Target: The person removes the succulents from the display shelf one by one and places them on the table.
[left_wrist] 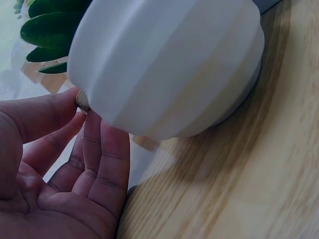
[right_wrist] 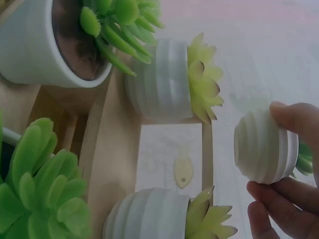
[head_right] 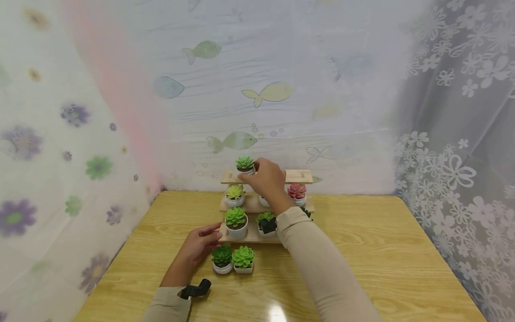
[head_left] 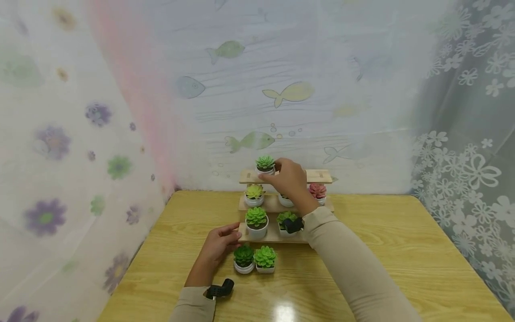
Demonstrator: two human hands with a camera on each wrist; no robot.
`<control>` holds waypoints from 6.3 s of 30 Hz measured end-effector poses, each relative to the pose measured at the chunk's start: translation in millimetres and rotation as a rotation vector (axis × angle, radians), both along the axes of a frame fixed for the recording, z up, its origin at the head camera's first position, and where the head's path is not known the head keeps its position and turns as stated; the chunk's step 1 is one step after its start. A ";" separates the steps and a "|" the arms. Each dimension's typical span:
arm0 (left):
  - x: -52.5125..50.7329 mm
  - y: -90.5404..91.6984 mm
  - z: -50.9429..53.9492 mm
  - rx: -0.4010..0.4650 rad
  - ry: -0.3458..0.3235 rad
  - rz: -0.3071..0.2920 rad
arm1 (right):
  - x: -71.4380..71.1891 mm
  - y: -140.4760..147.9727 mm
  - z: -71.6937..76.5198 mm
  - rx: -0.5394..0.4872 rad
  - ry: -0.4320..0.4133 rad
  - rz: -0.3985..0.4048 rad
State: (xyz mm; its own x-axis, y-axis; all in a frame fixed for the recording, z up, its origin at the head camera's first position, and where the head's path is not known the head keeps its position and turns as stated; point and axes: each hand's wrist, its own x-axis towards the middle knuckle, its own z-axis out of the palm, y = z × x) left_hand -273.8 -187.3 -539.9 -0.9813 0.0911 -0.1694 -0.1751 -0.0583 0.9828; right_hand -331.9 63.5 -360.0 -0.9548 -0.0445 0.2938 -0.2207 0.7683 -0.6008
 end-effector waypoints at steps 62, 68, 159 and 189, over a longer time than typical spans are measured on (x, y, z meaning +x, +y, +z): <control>0.6 -1.1 -0.6 0.010 -0.009 -0.011 | 125.1 49.7 -66.3 -0.117 0.214 0.087; 1.8 -0.9 -0.1 0.016 0.000 -0.016 | 132.2 53.7 -72.2 -0.104 0.213 0.089; -1.4 -0.6 -2.4 0.020 -0.001 -0.003 | 142.4 70.3 -148.5 -0.175 -0.343 0.175; 1.6 -1.7 -0.1 0.036 -0.010 -0.020 | 152.0 71.1 -124.1 -0.159 -0.234 0.168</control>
